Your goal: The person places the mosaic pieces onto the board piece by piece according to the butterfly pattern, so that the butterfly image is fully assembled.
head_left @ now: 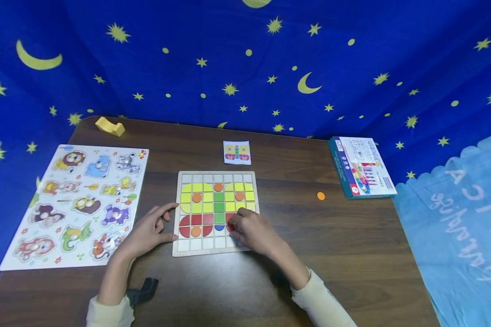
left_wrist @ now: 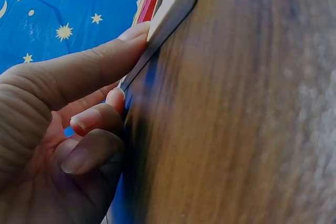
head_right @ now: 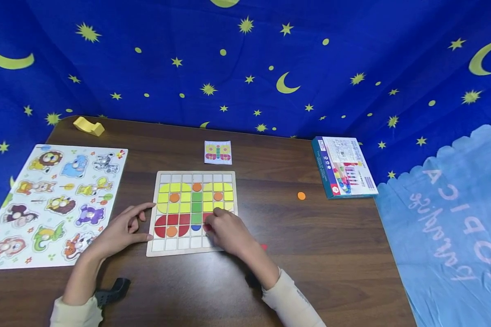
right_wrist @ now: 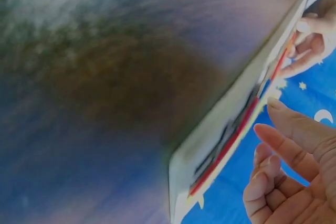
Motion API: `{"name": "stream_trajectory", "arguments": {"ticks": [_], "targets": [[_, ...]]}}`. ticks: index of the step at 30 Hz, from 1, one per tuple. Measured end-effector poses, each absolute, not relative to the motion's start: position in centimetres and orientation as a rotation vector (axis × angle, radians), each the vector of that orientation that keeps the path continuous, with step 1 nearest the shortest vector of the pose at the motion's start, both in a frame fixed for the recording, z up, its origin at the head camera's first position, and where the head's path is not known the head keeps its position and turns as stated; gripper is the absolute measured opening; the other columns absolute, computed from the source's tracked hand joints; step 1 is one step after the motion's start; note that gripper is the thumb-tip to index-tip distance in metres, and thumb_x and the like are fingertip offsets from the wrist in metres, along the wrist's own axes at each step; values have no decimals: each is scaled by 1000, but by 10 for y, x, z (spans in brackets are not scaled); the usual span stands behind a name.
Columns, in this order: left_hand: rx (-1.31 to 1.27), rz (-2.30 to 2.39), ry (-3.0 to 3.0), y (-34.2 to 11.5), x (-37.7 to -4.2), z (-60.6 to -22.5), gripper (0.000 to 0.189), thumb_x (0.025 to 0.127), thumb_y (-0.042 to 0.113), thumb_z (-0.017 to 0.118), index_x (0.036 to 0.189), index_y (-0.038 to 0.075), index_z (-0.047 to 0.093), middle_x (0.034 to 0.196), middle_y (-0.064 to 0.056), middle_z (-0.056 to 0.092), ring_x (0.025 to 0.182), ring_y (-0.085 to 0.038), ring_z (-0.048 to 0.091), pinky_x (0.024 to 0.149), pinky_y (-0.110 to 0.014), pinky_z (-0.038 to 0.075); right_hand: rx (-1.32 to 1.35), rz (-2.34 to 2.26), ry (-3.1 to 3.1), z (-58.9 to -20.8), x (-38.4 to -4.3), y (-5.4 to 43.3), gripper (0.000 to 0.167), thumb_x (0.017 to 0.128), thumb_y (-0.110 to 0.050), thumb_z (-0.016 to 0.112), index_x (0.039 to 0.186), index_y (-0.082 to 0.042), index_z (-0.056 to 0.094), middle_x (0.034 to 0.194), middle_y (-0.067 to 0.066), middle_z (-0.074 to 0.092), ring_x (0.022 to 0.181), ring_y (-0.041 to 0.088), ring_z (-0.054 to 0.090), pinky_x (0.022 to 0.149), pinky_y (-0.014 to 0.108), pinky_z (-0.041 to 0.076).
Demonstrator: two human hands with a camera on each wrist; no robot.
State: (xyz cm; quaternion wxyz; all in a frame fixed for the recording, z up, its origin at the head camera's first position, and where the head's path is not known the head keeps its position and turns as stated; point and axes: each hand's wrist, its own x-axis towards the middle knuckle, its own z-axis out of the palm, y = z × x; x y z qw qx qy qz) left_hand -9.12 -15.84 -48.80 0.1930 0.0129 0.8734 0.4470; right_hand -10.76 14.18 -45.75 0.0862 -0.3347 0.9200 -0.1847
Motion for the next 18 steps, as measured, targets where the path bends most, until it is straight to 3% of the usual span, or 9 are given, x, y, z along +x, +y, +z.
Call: {"name": "stream_trajectory", "arguments": {"ticks": [7, 18], "targets": [[43, 1250, 2447, -157, -91, -488, 79, 78, 11, 81, 147, 6, 42, 106, -9, 46, 72, -16, 40, 62, -26, 33, -820, -580, 2722, -442, -100, 170, 33, 85, -17, 78, 115, -4, 71, 99, 6, 65, 78, 11, 56, 69, 25, 49], [77, 1238, 2474, -158, -90, -487, 78, 79, 10, 80, 147, 6, 42, 105, -9, 45, 72, -15, 40, 63, -26, 33, -572, -483, 2877, -443, -87, 234, 27, 81, -15, 81, 104, -3, 73, 94, 5, 65, 77, 13, 58, 69, 32, 52]]}}
